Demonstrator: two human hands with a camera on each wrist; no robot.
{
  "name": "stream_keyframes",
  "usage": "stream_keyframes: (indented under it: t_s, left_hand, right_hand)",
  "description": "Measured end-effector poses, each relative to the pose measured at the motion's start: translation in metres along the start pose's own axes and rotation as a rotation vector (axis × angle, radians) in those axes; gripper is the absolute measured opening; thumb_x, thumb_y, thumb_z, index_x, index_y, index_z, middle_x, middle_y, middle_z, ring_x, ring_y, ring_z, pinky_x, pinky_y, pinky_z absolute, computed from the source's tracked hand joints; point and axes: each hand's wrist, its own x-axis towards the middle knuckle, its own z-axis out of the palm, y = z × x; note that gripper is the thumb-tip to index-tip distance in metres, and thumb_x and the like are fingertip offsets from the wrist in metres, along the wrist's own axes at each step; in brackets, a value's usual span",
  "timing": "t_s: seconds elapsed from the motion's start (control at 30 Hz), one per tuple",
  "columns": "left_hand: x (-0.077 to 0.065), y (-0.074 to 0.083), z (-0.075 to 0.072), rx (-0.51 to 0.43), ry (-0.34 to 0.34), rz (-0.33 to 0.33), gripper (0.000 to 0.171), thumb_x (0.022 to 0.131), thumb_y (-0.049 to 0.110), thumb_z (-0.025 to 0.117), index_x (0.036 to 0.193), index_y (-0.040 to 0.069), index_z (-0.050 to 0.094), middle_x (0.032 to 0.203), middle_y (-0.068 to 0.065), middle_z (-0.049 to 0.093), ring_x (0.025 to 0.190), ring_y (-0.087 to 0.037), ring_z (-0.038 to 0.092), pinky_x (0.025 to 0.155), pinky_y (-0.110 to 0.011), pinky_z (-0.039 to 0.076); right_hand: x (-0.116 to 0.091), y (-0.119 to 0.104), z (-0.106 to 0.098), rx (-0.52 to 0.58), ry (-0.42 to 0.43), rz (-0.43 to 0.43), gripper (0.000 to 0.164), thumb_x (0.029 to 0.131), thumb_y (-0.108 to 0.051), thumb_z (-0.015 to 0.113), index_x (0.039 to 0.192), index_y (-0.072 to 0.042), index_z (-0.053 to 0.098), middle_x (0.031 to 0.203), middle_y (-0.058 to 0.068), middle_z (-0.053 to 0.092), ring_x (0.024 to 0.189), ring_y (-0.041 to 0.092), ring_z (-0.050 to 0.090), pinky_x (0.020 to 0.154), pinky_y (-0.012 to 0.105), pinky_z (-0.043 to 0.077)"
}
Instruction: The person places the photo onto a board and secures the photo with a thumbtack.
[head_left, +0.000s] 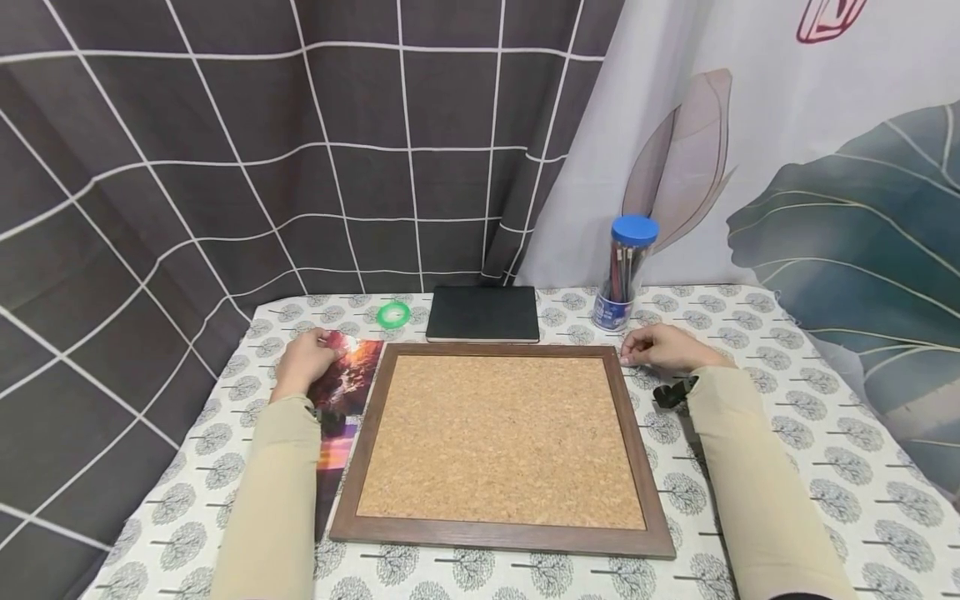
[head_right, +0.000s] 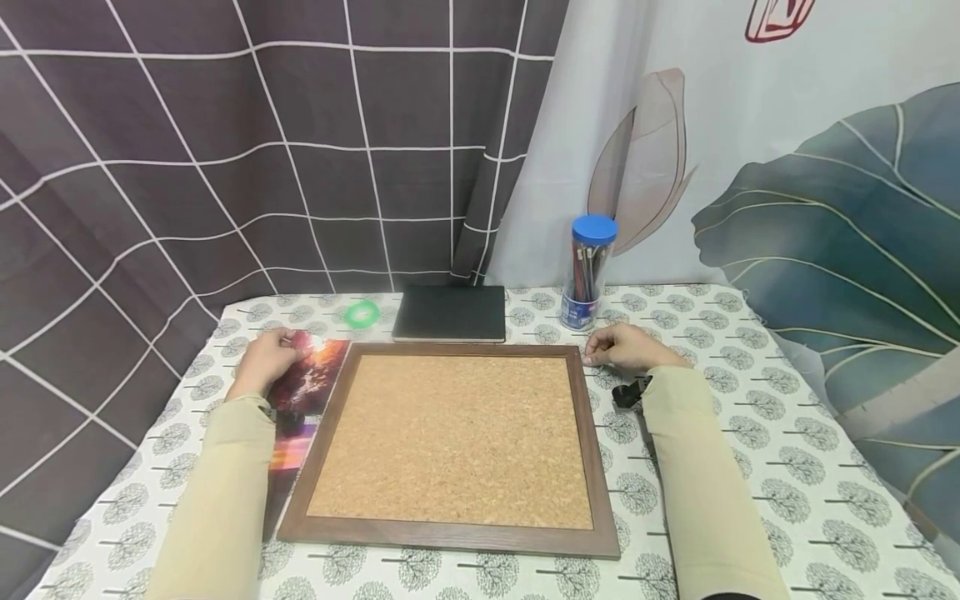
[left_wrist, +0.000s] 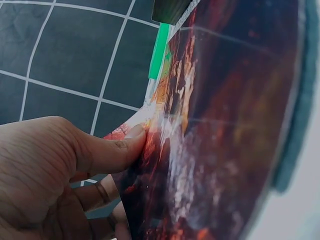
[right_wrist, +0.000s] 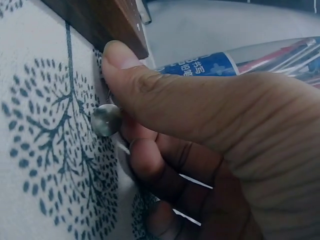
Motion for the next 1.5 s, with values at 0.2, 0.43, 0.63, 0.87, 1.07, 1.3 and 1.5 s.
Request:
stream_keyframes:
  t_s: [0.2,0.43,0.63,0.87,1.07,1.3,1.5]
  left_hand:
    - [-0.002,-0.002,-0.005,-0.014,0.039,0.005,0.046,0.094,0.033,0.066,0.127,0.003,0.059,0.127,-0.024,0.061,0.105,-0.041,0.060,0.085,-0.055,0.047]
    - [-0.003,-0.005,-0.009,-0.048,0.079,0.010,0.047,0.094,0.032,0.067,0.129,0.003,0.058,0.124,-0.022,0.064,0.105,-0.039,0.063,0.085,-0.054,0.048]
    - [-0.004,-0.006,-0.013,-0.053,0.090,0.015,0.047,0.095,0.033,0.067,0.131,0.005,0.058,0.124,-0.021,0.065,0.106,-0.039,0.063,0.085,-0.054,0.048]
    - [-0.007,-0.003,-0.022,-0.120,0.138,0.083,0.045,0.096,0.029,0.066,0.130,0.000,0.058,0.121,-0.024,0.065,0.107,-0.041,0.061,0.093,-0.056,0.045]
    - [-0.010,0.007,-0.034,-0.206,0.210,0.122,0.039,0.097,0.024,0.067,0.123,-0.002,0.057,0.121,-0.026,0.066,0.108,-0.042,0.062,0.094,-0.054,0.044]
    - [-0.017,0.026,-0.044,-0.306,0.202,0.255,0.039,0.095,0.019,0.071,0.125,0.002,0.053,0.131,-0.029,0.059,0.092,-0.037,0.065,0.080,-0.043,0.049]
    - [-0.028,0.050,-0.052,-0.367,0.195,0.343,0.040,0.094,0.018,0.073,0.129,0.012,0.055,0.126,-0.020,0.063,0.071,-0.015,0.065,0.064,-0.025,0.047]
  right_hand:
    - [0.004,0.001,0.002,-0.022,0.024,-0.042,0.009,0.092,-0.020,0.074,0.091,-0.011,0.071,0.083,0.001,0.067,0.071,0.015,0.054,0.069,0.031,0.044]
    - [0.004,-0.003,-0.003,-0.026,0.014,-0.012,0.015,0.092,-0.023,0.074,0.095,-0.009,0.071,0.082,0.002,0.066,0.066,0.014,0.053,0.061,0.031,0.047]
    - [0.003,-0.016,-0.005,-0.088,0.013,-0.018,0.007,0.093,-0.016,0.070,0.092,-0.010,0.073,0.082,0.000,0.069,0.064,0.014,0.053,0.062,0.031,0.046]
    - [0.003,-0.023,-0.005,-0.133,0.000,-0.023,0.009,0.094,-0.016,0.069,0.088,-0.010,0.072,0.077,-0.001,0.067,0.063,0.013,0.054,0.067,0.032,0.046]
    - [0.003,-0.026,-0.011,-0.138,0.044,-0.067,0.010,0.096,-0.005,0.060,0.093,-0.005,0.069,0.084,0.004,0.067,0.069,0.016,0.057,0.065,0.031,0.048]
    - [0.000,-0.045,-0.013,-0.107,0.166,-0.187,0.007,0.098,-0.013,0.065,0.097,-0.007,0.069,0.090,0.008,0.071,0.077,0.023,0.062,0.067,0.029,0.049]
    - [0.002,-0.084,-0.005,-0.023,0.192,-0.243,0.012,0.098,-0.022,0.067,0.101,-0.011,0.070,0.096,0.006,0.072,0.089,0.018,0.067,0.080,0.028,0.052]
